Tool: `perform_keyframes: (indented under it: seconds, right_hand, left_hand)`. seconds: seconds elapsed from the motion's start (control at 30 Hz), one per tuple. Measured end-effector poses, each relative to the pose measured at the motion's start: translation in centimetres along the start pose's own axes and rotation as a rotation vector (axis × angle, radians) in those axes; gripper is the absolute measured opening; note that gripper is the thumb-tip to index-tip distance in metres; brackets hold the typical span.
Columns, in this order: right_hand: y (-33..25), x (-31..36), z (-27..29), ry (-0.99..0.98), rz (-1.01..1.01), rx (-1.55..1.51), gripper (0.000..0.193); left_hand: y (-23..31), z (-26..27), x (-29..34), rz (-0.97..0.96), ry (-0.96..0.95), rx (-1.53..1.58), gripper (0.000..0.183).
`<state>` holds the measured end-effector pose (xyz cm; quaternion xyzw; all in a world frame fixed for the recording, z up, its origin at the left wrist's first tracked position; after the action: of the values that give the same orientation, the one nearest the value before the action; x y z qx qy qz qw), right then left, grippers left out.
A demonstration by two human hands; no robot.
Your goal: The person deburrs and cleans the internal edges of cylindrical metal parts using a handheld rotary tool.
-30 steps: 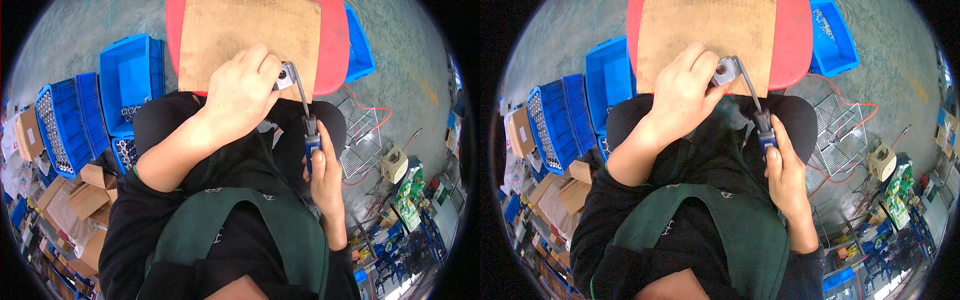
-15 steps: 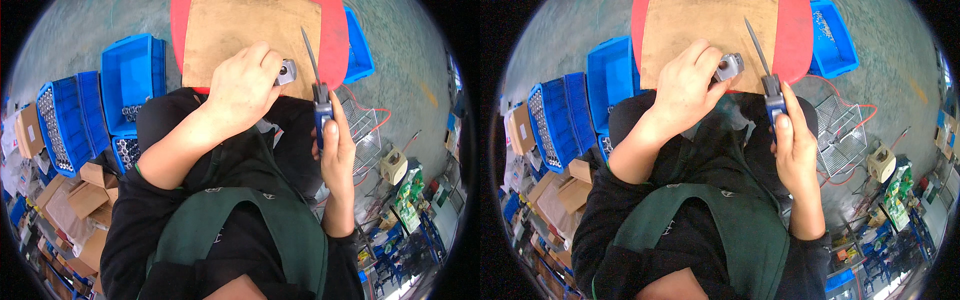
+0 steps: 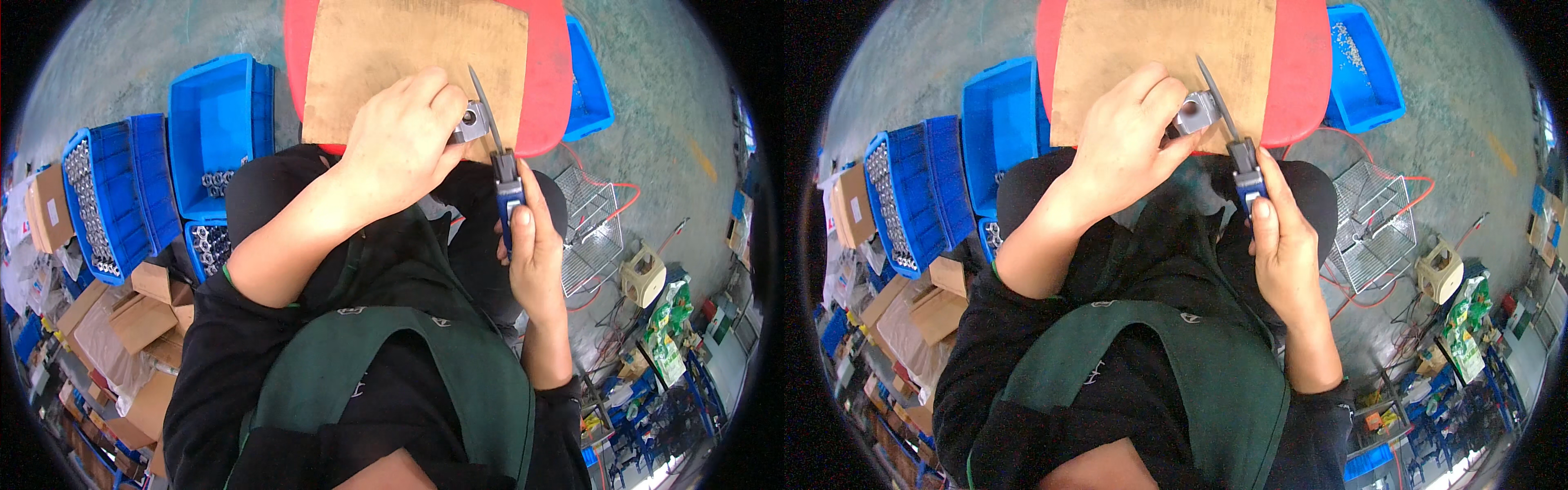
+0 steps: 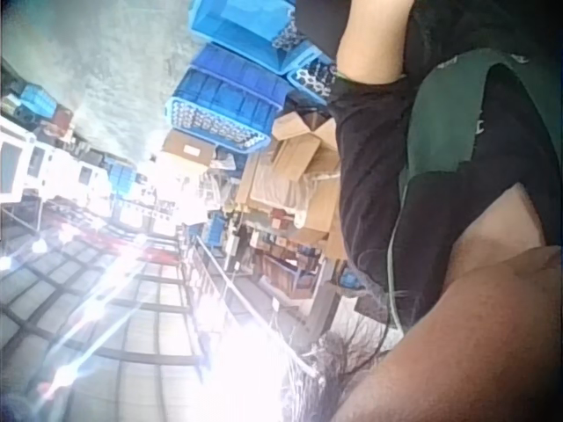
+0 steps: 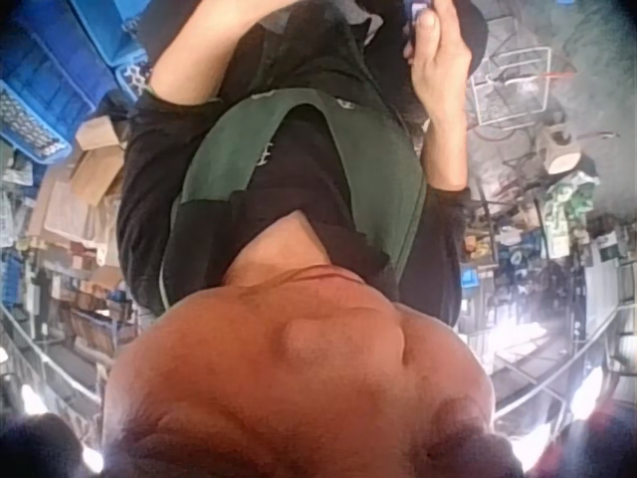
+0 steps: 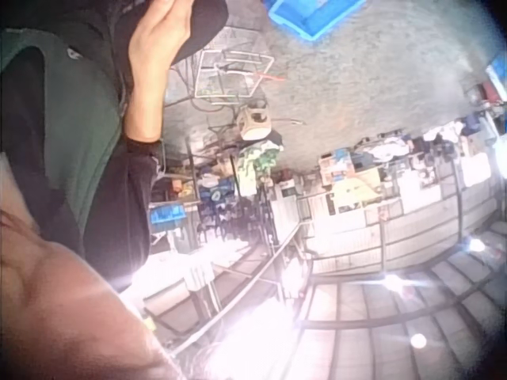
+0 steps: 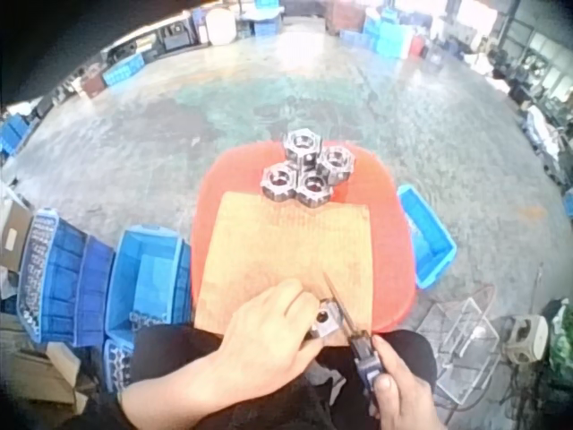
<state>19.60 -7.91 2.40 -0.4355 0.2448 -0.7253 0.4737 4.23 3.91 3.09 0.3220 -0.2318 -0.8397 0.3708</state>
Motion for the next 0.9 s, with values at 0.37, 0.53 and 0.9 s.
perform_keyframes:
  seconds: [0.37,0.53,0.9]
  right_hand:
    - [0.0,3.2,1.4,0.055,-0.049,-0.183,0.044]
    - [0.6,4.0,1.0,0.013,-0.118,-0.173,0.044]
    - [0.6,2.5,0.2,-0.003,-0.153,-0.056,0.043]
  left_hand:
    - [-0.5,1.0,0.0,0.075,0.052,0.072,0.03]
    - [-0.4,0.4,-0.1,-0.011,0.045,-0.123,0.032]
    - [0.3,-0.1,0.4,-0.023,0.032,-0.103,0.033]
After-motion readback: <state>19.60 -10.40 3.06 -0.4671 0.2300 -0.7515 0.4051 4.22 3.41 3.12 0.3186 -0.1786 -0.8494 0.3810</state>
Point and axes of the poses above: each hand's wrist, its own x-axis away from the middle knuckle, its own z-axis out of the back of the hand, y = z × x, the point moved 5 cm from there along -x, towards the middle knuckle, and after that the axes turned 2 degrees about x, right-handed, at the moved point
